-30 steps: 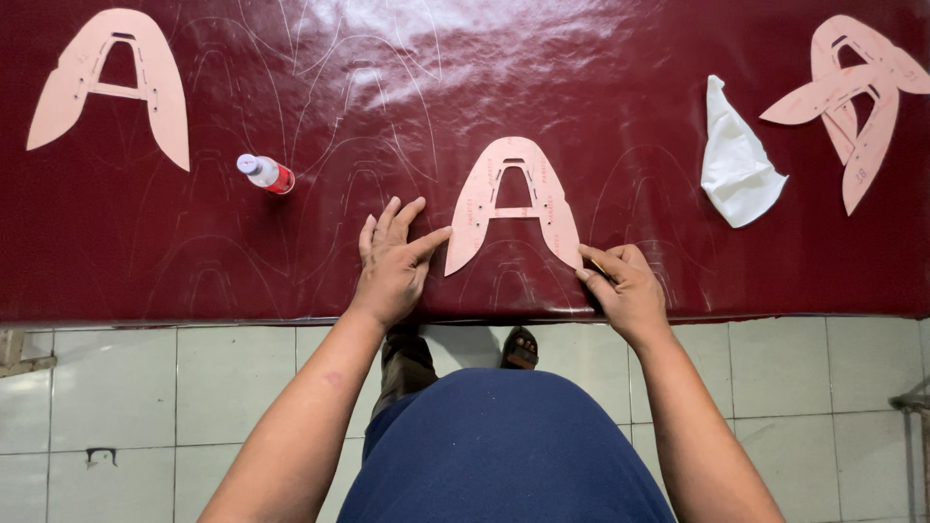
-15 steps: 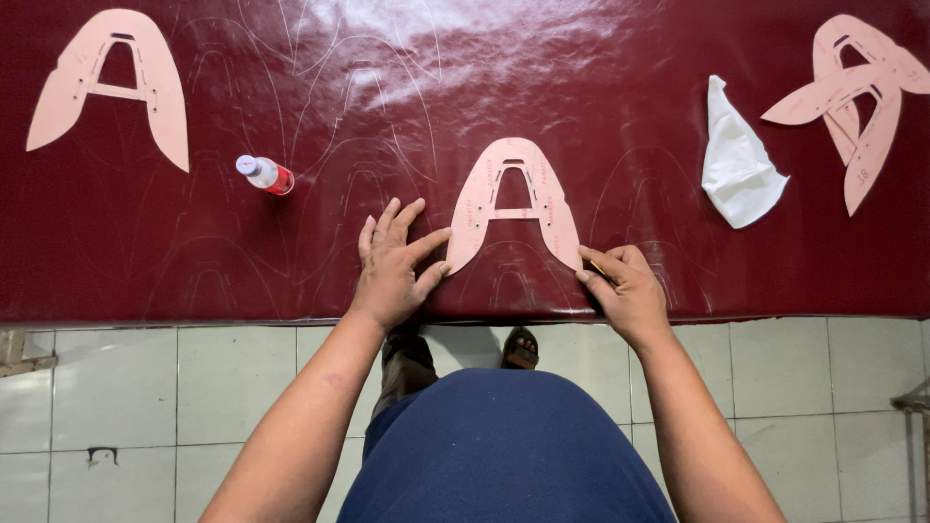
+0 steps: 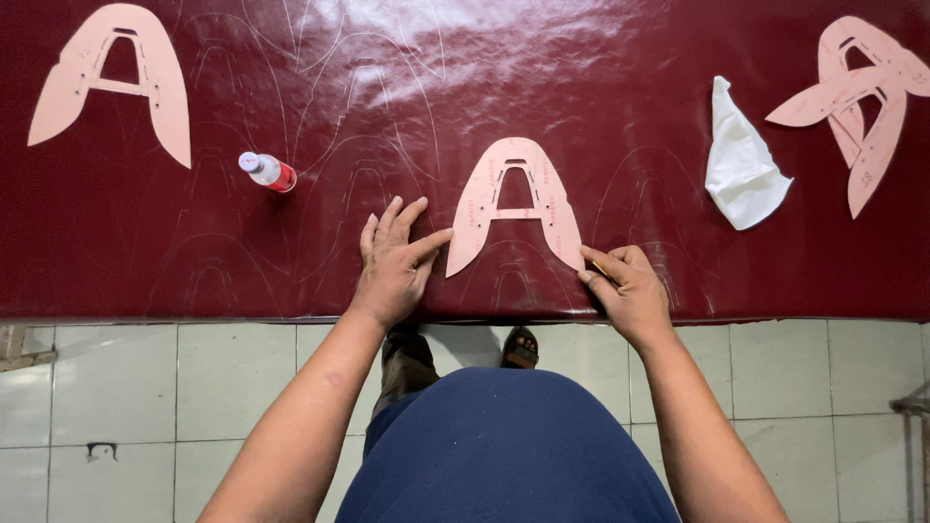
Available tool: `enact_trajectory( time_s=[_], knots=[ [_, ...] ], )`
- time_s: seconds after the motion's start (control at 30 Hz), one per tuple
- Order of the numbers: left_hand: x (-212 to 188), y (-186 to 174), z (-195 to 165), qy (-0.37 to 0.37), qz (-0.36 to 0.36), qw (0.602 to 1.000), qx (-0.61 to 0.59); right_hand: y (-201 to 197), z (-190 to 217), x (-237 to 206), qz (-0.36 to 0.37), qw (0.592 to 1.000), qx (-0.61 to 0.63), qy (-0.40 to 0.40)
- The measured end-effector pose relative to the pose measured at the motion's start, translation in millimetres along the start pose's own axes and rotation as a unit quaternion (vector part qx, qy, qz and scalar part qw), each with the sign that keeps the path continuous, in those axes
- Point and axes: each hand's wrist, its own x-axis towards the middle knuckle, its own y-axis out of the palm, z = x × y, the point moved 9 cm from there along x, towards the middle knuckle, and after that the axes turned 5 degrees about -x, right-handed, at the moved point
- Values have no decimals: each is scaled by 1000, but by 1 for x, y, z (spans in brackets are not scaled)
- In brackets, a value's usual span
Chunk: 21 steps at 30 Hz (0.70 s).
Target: The person places a pink letter A template on a maroon vinyl sheet and traces its outline with a pencil. They then apply a liquid from a small bottle onto the traced area and wipe it with a tissue. The person repeats the tracing and wiping steps on the same template.
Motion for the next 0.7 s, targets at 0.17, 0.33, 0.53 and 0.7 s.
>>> enact_trajectory(
  time_s=[0.17,0.33,0.53,0.7],
  knots=[
    [0,0,0,-2,-2,1000,-7,0,1,0,1,1000,0,3],
    [1,0,-1,-8,6,1000,-1,-1,2,-1,-4,1000,-1,-3],
    [0,-1,-4,-20,32,999,-11,-1,1,-1,-6,1000,10,-1],
    [1,-3,-6,-23,41,999,-5,0,2,-1,-3,1000,3,-3]
  ],
)
